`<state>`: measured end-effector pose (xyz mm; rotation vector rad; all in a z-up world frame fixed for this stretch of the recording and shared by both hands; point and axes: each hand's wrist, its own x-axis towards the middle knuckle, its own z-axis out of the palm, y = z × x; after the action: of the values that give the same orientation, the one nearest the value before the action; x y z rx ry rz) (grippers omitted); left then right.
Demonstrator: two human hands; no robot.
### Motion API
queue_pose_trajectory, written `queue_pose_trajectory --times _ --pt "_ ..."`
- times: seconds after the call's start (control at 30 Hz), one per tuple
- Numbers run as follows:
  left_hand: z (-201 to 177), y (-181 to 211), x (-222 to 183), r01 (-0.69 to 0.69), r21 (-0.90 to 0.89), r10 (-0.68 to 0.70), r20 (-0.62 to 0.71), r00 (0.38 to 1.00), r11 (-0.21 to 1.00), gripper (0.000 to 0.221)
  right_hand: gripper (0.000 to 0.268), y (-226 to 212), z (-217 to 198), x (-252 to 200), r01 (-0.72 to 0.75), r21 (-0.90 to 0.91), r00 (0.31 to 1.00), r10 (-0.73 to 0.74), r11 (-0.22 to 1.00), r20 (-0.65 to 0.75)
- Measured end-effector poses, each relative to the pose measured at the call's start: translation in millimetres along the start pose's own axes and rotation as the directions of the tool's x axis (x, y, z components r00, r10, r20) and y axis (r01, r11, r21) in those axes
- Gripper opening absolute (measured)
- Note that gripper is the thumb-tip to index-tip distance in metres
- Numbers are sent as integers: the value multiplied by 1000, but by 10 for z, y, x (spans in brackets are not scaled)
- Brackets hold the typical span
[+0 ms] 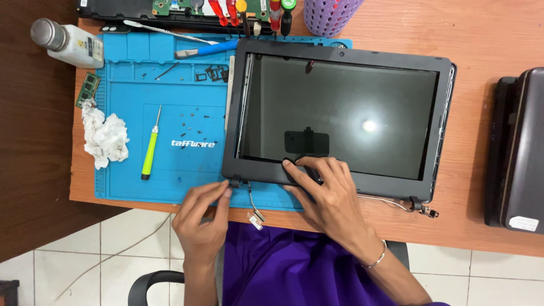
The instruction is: The person aligns and fits a black plastic bezel onto the screen assembly of a laptop by hand, pressing along the edges to secure it.
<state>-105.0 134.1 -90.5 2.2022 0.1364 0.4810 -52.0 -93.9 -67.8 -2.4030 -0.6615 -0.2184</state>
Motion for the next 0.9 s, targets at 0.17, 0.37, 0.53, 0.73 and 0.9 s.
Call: queue_pose_trajectory --times 0.17,0.37,0.53,0.73,0.9 --pt "54 -43 -5 24 -12 -25 -25 999 1000 12 44 23 -13 -3 -33 56 999 33 998 -2" --pt "40 -71 17 31 -19 -31 -1 1000 999 11 42 51 -37 -21 -51 33 999 51 998 0" --pt "32 -95 16 11 -28 -11 8 1000 1000 11 42 35 -45 -15 -23 0 1000 23 1000 10" --pt "31 -132 22 50 -86 -45 57 997 995 13 39 46 -30 -8 -18 -51 1000 18 999 9" --pt "13 -97 81 -16 -67 22 98 995 998 19 35 54 -10 -10 -20 -58 1000 20 998 5"
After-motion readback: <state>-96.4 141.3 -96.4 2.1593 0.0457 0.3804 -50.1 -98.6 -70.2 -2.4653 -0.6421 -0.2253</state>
